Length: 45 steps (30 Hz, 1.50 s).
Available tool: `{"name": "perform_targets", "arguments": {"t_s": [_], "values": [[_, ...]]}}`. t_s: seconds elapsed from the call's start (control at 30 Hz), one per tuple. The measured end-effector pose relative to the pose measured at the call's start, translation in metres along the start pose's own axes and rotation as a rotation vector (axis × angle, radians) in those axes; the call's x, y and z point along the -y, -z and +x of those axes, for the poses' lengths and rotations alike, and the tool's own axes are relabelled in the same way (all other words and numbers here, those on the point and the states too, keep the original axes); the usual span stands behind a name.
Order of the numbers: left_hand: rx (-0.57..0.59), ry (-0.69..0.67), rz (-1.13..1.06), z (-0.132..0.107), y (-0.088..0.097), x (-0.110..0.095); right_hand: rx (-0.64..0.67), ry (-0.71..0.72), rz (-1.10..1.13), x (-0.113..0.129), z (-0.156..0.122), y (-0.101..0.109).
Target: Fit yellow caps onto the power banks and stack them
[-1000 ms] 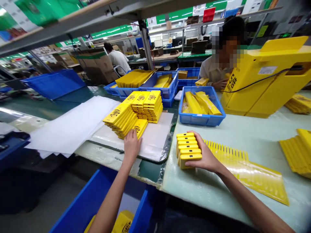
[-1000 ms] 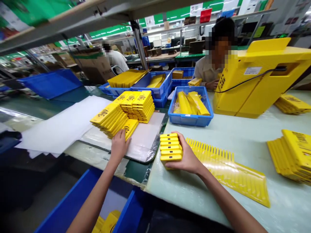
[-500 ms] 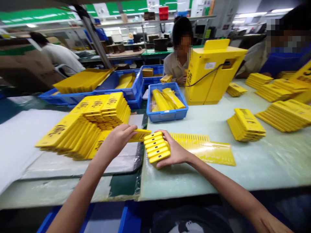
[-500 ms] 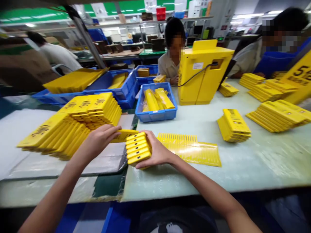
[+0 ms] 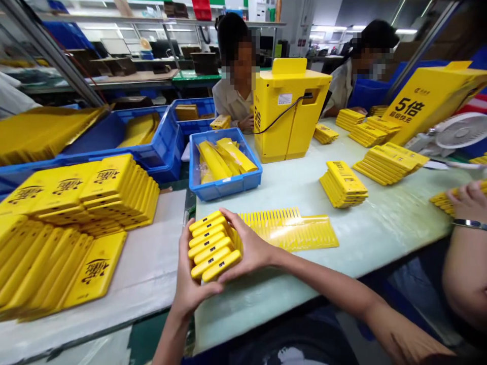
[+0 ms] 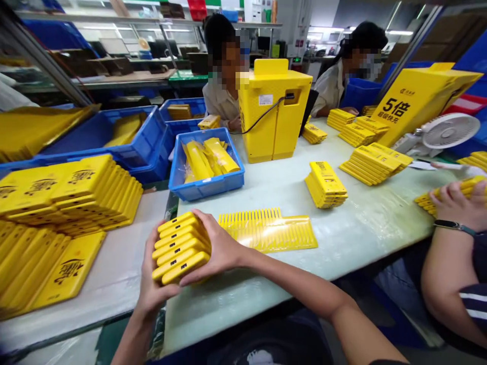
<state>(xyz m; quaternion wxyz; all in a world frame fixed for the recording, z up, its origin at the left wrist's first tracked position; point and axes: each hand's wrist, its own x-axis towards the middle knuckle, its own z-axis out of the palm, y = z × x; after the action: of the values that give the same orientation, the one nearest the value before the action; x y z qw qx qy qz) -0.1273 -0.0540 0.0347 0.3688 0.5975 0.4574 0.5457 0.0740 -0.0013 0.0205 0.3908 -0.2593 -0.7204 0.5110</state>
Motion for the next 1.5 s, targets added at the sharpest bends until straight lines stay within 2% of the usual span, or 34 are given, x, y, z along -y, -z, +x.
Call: {"name": "perform_targets", "arguments": {"t_s": [0.1,0.13,0.2,0.23,0.3,0.33,0.4,0.5,0.67,0.8,0.9,1.07,1.2,1.3,1.37,1.5], "values": [[-0.008,-0.081,0.167,-0.003,0.0,0.006,0.139,0.029,-0.172,0.013,-0.01,0.017],[-0.001,-0.083,0.173,-0.001,-0.001,0.006,0.193,0.045,-0.216,0.02,-0.015,0.032],[0.03,-0.085,0.153,0.005,-0.001,0.005,0.275,0.04,-0.278,0.036,-0.027,0.074],[0.044,-0.091,0.145,0.007,-0.002,0.004,0.232,-0.023,-0.315,0.042,-0.033,0.1],[0.051,-0.124,0.129,0.009,-0.003,0.004,-0.062,-0.244,-0.466,0.047,-0.043,0.151],[0.047,-0.143,0.122,0.009,-0.004,0.004,-0.145,-0.374,-0.576,0.045,-0.047,0.173],[0.033,-0.168,0.111,0.007,-0.006,0.005,-0.138,-0.554,-0.66,0.037,-0.051,0.204],[0.024,-0.156,0.102,0.005,-0.007,0.006,-0.001,-0.63,-0.614,0.021,-0.048,0.221],[0.045,-0.118,0.097,0.002,-0.005,0.007,0.096,-0.69,-0.52,0.01,-0.043,0.217],[0.041,-0.112,0.099,0.001,-0.004,0.007,0.038,-0.645,-0.502,0.015,-0.052,0.212],[0.04,-0.109,0.078,0.001,-0.005,0.007,-0.062,-0.565,-0.525,0.023,-0.067,0.203],[0.044,-0.095,0.042,0.003,-0.007,0.002,-0.352,-0.314,-0.538,0.052,-0.094,0.191],[0.052,-0.087,0.03,0.002,-0.01,-0.003,-0.544,-0.331,-0.364,0.085,-0.087,0.184],[0.051,-0.094,-0.007,-0.001,-0.014,-0.004,-0.586,-0.38,-0.139,0.109,-0.055,0.157],[0.052,-0.1,-0.037,-0.004,-0.019,-0.003,-0.55,-0.374,-0.048,0.123,-0.027,0.125],[0.047,-0.053,-0.102,-0.011,-0.027,0.001,-0.443,-0.351,-0.071,0.135,0.023,0.058]]}}
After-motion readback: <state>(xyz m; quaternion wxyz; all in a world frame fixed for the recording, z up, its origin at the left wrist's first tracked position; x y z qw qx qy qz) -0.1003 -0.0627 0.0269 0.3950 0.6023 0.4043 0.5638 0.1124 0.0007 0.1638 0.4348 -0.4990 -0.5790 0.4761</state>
